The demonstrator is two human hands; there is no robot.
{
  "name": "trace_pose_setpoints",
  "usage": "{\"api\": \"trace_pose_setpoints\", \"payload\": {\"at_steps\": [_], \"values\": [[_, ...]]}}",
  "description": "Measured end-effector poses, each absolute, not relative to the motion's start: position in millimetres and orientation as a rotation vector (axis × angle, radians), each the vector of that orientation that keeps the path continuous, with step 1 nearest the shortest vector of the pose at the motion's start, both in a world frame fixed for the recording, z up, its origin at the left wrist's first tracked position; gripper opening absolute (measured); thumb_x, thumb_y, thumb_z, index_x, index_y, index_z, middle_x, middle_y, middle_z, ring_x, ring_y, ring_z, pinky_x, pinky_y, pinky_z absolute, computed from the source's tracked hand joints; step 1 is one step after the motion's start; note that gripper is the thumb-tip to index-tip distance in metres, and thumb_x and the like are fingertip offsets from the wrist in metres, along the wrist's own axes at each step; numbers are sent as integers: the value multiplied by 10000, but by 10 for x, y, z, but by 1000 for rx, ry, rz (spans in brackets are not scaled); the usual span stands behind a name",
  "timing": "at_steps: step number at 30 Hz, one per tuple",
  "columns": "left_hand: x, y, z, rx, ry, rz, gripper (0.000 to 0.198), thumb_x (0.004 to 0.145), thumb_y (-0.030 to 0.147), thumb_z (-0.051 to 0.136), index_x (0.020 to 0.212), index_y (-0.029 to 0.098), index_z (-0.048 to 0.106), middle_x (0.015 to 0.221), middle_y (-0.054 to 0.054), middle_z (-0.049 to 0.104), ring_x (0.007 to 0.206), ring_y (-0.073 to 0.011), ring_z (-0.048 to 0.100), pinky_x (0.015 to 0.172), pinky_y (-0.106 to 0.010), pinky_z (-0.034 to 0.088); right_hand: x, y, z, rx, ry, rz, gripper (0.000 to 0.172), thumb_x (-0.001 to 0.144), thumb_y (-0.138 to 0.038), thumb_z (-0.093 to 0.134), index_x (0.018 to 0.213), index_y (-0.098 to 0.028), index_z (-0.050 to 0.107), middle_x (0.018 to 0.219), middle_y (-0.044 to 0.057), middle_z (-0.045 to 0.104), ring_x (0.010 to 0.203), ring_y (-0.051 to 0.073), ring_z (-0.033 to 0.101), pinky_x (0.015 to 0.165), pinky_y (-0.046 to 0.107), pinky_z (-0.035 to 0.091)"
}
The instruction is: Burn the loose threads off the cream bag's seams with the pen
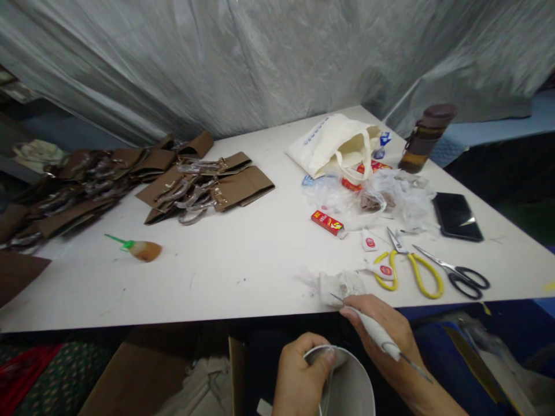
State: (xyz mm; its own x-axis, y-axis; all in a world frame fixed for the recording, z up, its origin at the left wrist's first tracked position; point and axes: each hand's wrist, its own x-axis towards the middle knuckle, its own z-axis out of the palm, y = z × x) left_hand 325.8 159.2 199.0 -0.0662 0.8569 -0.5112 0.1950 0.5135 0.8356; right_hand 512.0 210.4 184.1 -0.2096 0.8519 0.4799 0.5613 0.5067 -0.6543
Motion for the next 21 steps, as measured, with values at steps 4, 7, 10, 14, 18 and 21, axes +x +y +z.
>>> {"api": "trace_pose_setpoints", "payload": {"at_steps": [4, 7, 10, 14, 18, 21], "values": [[3252, 1597, 2009, 920, 1565, 684, 192, 722, 317, 690, 755, 135, 742, 629, -6, 613, 608, -154, 500, 588, -270, 365, 5109, 2119, 1851, -1135, -1893, 392, 152, 1103, -303, 562, 1060, -190, 654, 889, 46, 727, 787, 203, 694, 764, 319, 525], [3258, 1586, 1988, 907, 1583, 681, 186, 718, 320, 690, 749, 142, 734, 622, -2, 613, 608, -153, 502, 583, -264, 365, 5120, 2126, 1838, -1147, -1862, 424, 179, 1101, -331, 566, 1045, -194, 666, 884, 42, 724, 785, 197, 692, 765, 306, 526], [3273, 1579, 1992, 911, 1594, 667, 175, 703, 313, 690, 751, 149, 728, 630, -2, 621, 618, -156, 508, 592, -264, 376, 5167, 2110, 1806, -1209, -1742, 586, 178, 1083, -375, 600, 1053, -220, 681, 927, 25, 732, 825, 187, 693, 786, 285, 527], [3296, 1592, 2085, 918, 1607, 613, 156, 691, 300, 686, 738, 153, 712, 616, 7, 597, 618, -157, 498, 596, -266, 369, 5252, 2050, 1825, -1237, -1498, 905, 252, 1090, -425, 553, 986, -238, 688, 859, 6, 707, 799, 177, 666, 741, 262, 524], [3325, 1594, 2145, 939, 1595, 574, 116, 719, 263, 680, 737, 154, 712, 610, 19, 575, 617, -147, 473, 590, -259, 343, 5278, 1966, 1900, -1146, -1382, 1336, 422, 1091, -488, 497, 827, -204, 665, 694, 4, 645, 632, 163, 609, 596, 244, 498], [3347, 1570, 2125, 978, 1592, 562, 92, 748, 240, 691, 752, 155, 726, 646, 15, 605, 645, -148, 489, 605, -255, 342, 5267, 1900, 1922, -1149, -1369, 1449, 463, 1067, -538, 524, 800, -188, 667, 678, 11, 634, 634, 170, 605, 602, 249, 497]]}}
